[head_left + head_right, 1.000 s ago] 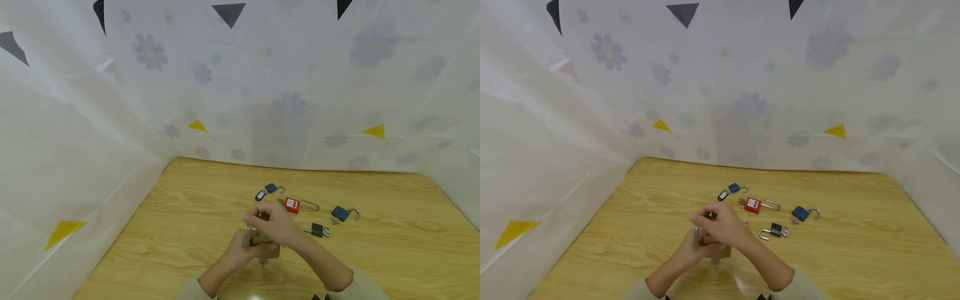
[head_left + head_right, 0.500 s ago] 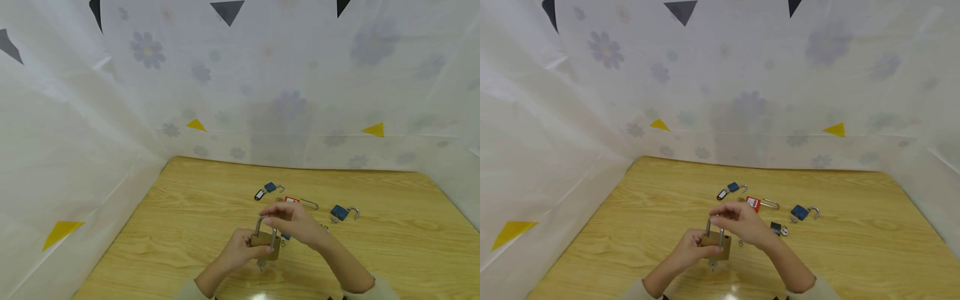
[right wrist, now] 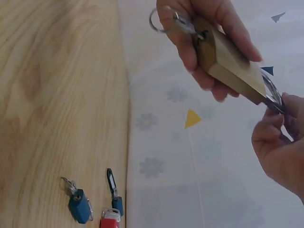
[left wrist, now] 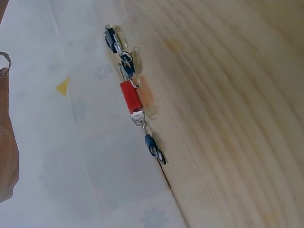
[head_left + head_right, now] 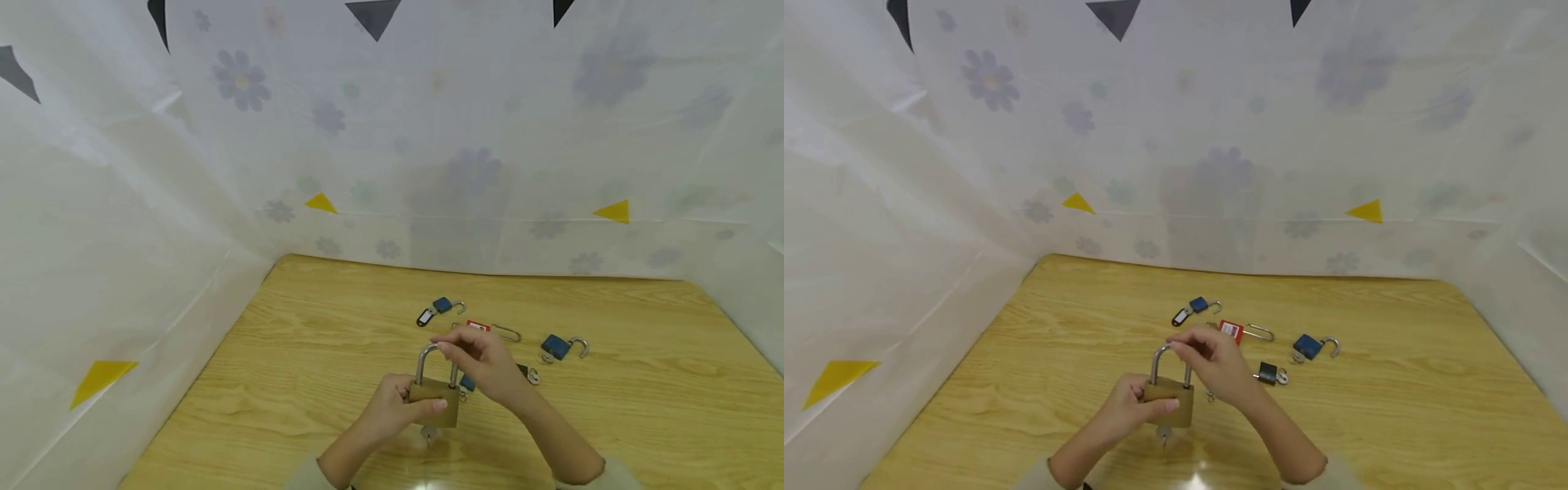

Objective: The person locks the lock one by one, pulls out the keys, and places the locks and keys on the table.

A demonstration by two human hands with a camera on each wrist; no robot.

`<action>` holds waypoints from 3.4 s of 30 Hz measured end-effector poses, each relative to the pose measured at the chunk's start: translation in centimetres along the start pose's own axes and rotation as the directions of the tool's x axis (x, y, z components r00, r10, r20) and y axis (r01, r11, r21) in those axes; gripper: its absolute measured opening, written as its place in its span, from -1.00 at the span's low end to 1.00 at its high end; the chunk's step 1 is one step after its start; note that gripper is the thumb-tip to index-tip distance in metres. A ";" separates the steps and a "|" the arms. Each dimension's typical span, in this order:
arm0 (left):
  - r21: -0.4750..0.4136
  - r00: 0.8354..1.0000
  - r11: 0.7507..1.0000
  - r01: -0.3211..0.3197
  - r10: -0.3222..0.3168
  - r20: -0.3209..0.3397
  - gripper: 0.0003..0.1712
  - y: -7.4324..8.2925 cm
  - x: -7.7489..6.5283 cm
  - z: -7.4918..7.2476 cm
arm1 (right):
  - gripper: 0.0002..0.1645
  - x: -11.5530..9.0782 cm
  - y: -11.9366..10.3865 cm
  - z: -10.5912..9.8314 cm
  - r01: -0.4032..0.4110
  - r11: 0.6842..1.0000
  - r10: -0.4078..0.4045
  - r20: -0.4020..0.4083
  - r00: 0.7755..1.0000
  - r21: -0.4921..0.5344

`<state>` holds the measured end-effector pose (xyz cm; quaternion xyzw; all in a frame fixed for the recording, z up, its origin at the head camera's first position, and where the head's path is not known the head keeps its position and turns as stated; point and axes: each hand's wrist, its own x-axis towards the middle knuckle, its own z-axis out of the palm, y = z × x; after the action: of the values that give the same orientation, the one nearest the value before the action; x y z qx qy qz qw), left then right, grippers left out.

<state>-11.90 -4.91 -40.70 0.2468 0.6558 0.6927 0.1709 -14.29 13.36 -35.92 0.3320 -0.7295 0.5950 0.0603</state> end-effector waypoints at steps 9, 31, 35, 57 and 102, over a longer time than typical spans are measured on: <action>-0.019 0.986 0.991 -0.130 0.127 -0.107 -0.64 0.0 0.0 1.5 | -0.84 0.4 0.1 3.0 0.081 0.996 -0.059 -0.385 0.921 0.043; 0.020 0.980 0.996 -0.088 0.090 -0.174 -0.69 2.2 -0.9 3.1 | -0.66 0.8 -1.2 4.1 0.148 0.947 -0.020 -0.406 0.914 0.285; 0.030 0.976 0.999 -0.022 0.028 -0.215 -0.70 2.5 -1.1 3.1 | -0.62 0.5 -1.0 4.3 0.124 0.945 0.010 -0.405 0.914 0.304; 0.020 0.985 0.998 -0.056 0.059 -0.164 -0.70 2.5 -1.6 3.1 | -0.58 -0.1 -1.5 5.1 0.127 0.945 -0.010 -0.361 0.932 0.303; -0.197 0.890 0.962 0.189 -0.252 -0.380 -0.55 3.2 1.9 -0.3 | -0.51 -3.3 1.7 1.3 -0.636 0.734 0.661 -0.034 0.750 0.238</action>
<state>-13.33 -4.32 -37.34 0.0090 0.6449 0.7533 0.1288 -12.28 13.65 -39.27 0.0259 -0.7271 0.6707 -0.1443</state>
